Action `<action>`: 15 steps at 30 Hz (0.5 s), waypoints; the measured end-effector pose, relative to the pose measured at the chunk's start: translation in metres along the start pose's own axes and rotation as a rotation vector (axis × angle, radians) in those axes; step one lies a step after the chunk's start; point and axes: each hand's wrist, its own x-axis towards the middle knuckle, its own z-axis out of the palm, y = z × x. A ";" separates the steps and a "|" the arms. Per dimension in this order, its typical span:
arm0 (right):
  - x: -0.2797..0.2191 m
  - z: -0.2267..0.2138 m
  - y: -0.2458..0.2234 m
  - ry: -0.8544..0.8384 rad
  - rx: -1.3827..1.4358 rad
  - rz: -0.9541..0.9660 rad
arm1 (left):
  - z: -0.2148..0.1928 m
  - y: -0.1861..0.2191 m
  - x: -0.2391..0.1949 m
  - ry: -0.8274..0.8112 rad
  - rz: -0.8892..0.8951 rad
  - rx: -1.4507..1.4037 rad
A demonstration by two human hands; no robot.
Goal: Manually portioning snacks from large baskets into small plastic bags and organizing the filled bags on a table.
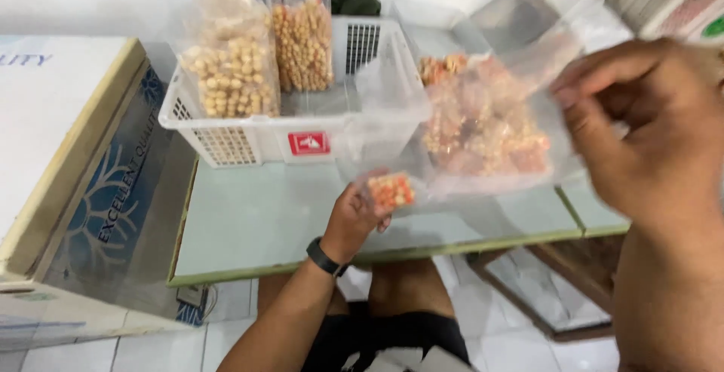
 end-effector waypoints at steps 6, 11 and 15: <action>-0.003 -0.012 0.013 0.029 0.022 -0.001 | -0.031 -0.048 -0.012 -0.167 0.030 -0.254; 0.000 0.002 0.025 0.010 0.015 -0.136 | -0.011 -0.059 0.000 -0.279 -0.096 -0.570; 0.000 0.005 0.006 -0.004 0.017 -0.045 | 0.010 -0.049 0.012 -0.106 -0.141 -0.370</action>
